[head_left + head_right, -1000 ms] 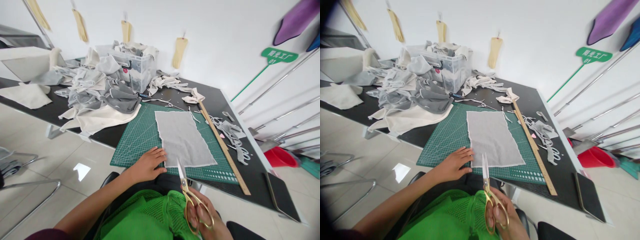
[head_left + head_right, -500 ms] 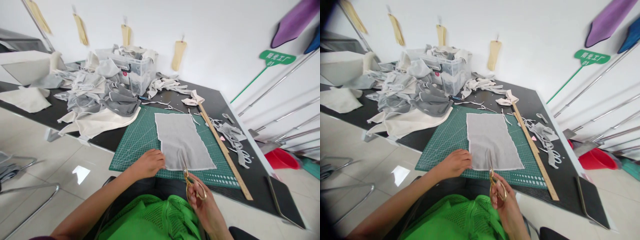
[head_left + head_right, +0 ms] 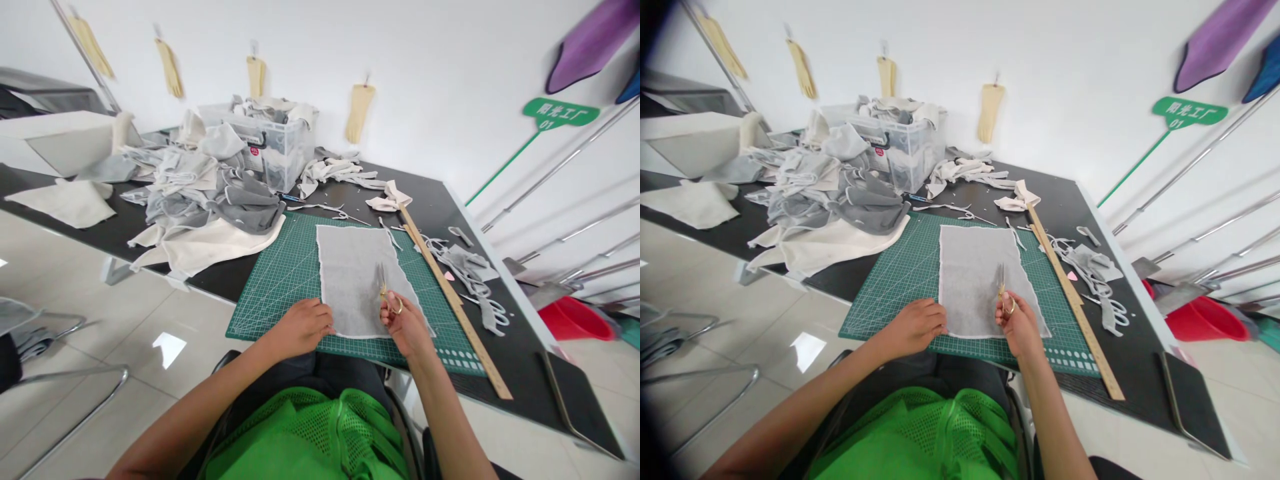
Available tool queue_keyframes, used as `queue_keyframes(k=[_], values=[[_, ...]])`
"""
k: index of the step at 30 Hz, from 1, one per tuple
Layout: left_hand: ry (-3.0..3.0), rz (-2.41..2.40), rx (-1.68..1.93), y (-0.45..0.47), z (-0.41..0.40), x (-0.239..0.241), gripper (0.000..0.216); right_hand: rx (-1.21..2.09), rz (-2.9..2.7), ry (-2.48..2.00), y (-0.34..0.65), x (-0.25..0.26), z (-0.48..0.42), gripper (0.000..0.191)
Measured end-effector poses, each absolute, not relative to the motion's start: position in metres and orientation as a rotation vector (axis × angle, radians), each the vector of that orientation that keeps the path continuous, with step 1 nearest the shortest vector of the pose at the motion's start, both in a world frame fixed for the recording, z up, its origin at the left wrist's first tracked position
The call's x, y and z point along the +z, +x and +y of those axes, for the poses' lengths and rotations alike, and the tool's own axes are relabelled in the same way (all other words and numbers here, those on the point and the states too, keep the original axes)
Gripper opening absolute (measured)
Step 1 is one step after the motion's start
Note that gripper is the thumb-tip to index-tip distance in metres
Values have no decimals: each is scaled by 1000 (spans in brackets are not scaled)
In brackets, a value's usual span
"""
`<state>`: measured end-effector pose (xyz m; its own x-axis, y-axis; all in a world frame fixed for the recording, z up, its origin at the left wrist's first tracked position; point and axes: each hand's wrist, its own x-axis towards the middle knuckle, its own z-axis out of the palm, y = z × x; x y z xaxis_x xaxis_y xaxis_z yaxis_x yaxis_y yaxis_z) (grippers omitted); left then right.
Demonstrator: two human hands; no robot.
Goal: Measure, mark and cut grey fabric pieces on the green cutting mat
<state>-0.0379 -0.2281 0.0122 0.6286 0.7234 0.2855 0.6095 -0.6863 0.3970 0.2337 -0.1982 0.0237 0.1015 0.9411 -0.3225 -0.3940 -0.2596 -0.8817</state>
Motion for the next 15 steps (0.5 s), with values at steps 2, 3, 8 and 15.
queue_keyframes(k=[2,3,8,15], values=[[2554,996,631,-42,-226,15,21,1445,-634,-1200,233,22,-200,36],[2530,951,634,-44,-225,16,25,1437,-628,-1206,234,20,-202,37],[2439,854,639,-48,-220,18,11,1418,-554,-1170,240,18,-204,36],[2536,1010,636,-39,-227,12,19,1461,-723,-1166,245,26,-253,52]])
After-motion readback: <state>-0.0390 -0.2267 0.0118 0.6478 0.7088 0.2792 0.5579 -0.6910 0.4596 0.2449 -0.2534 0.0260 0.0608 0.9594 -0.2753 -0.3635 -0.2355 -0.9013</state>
